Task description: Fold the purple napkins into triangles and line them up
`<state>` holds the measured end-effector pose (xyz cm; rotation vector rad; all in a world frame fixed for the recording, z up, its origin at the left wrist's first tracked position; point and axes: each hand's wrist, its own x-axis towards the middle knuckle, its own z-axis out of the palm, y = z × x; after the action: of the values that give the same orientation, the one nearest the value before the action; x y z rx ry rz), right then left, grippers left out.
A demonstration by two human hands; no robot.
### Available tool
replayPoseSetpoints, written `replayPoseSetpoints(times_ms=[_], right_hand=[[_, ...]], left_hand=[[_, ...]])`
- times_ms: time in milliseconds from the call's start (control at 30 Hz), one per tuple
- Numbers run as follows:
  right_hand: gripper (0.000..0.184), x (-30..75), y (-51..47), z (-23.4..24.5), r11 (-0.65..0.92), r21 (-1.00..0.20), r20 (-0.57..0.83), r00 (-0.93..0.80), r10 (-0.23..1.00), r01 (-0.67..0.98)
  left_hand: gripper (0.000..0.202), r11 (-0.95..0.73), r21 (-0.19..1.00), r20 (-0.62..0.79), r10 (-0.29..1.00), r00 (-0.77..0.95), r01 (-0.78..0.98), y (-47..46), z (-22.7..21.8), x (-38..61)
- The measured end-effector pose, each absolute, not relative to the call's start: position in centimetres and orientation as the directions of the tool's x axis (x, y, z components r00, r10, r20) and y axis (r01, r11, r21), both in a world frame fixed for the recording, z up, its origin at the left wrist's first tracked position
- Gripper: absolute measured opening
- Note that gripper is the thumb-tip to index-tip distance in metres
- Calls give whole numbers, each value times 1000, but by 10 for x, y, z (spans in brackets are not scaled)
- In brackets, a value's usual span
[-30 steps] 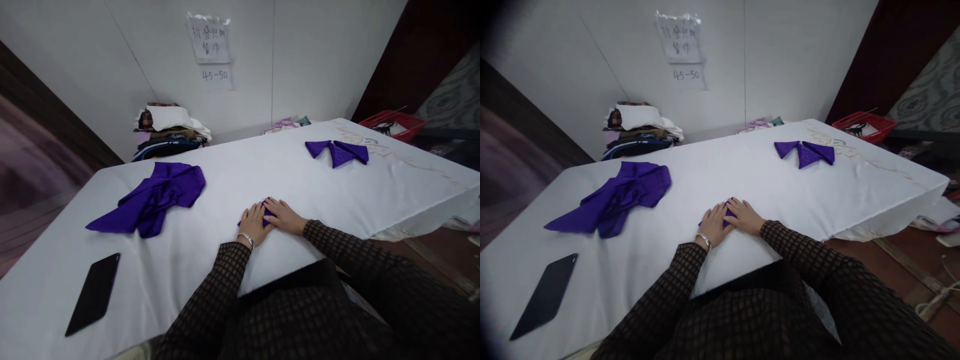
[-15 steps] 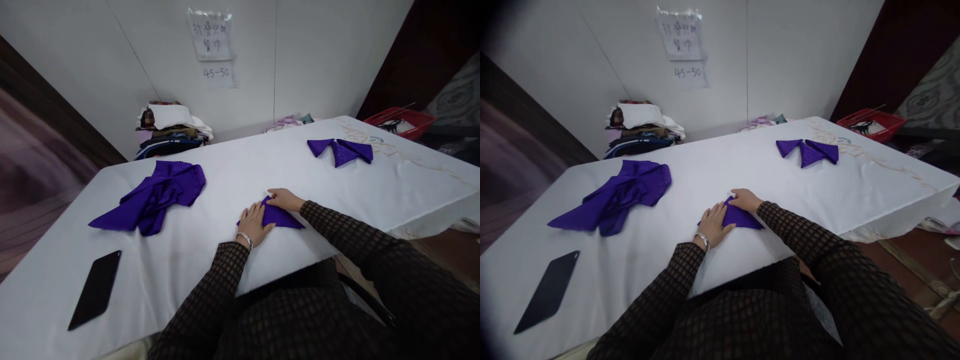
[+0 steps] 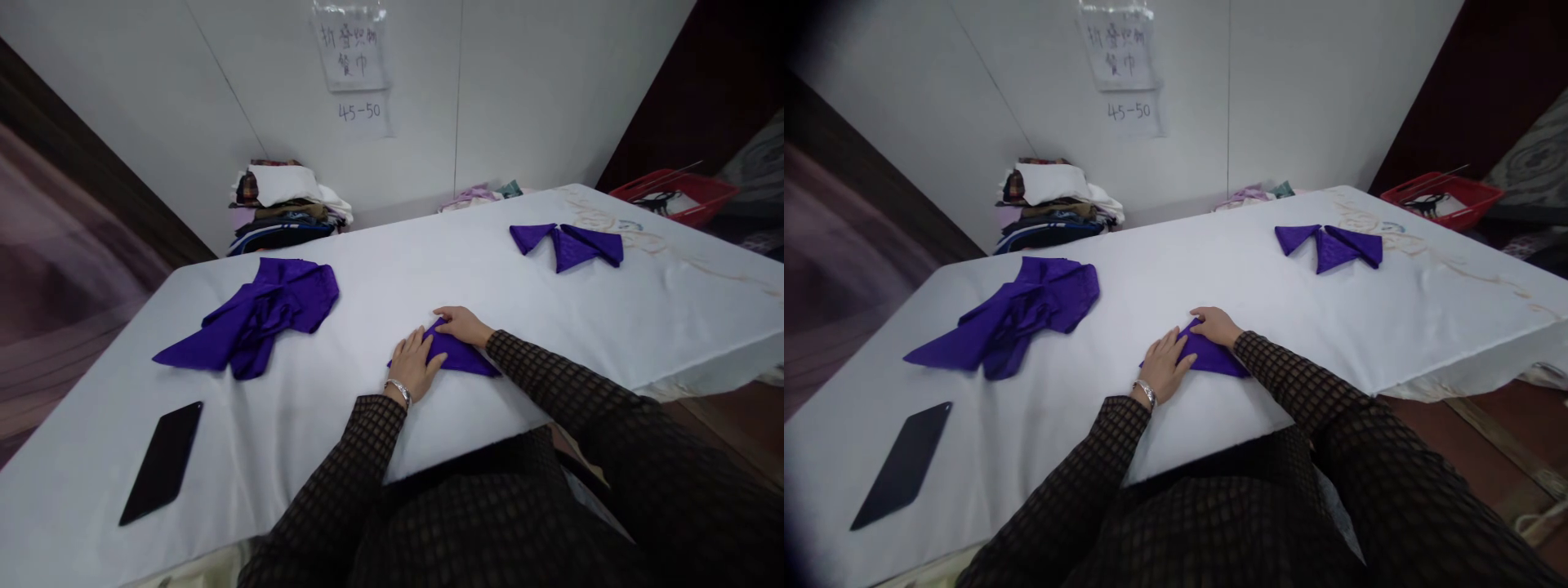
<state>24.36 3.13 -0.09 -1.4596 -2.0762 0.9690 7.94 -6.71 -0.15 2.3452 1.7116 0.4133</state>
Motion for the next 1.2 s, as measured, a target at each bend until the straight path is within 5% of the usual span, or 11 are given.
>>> replayPoseSetpoints(times_ms=[200, 400, 833, 1200], right_hand=[[51, 252, 25, -8, 134, -920, -11, -366, 931, 369], [51, 255, 14, -2, 70, -990, 19, -383, 924, 120], [49, 254, 7, 11, -51, -987, -114, -431, 895, 154], [43, 251, 1, 15, -11, -992, -57, -371, 927, 123]], left_hand=[[34, -216, 529, 243, 965, 98, 820, -59, -5, 74], [31, -92, 436, 199, 980, 4, 895, -61, 1, 73], [13, -135, 477, 204, 978, 41, 868, -61, 4, 67], [40, -118, 646, 112, 992, 59, 755, -62, 10, 62]])
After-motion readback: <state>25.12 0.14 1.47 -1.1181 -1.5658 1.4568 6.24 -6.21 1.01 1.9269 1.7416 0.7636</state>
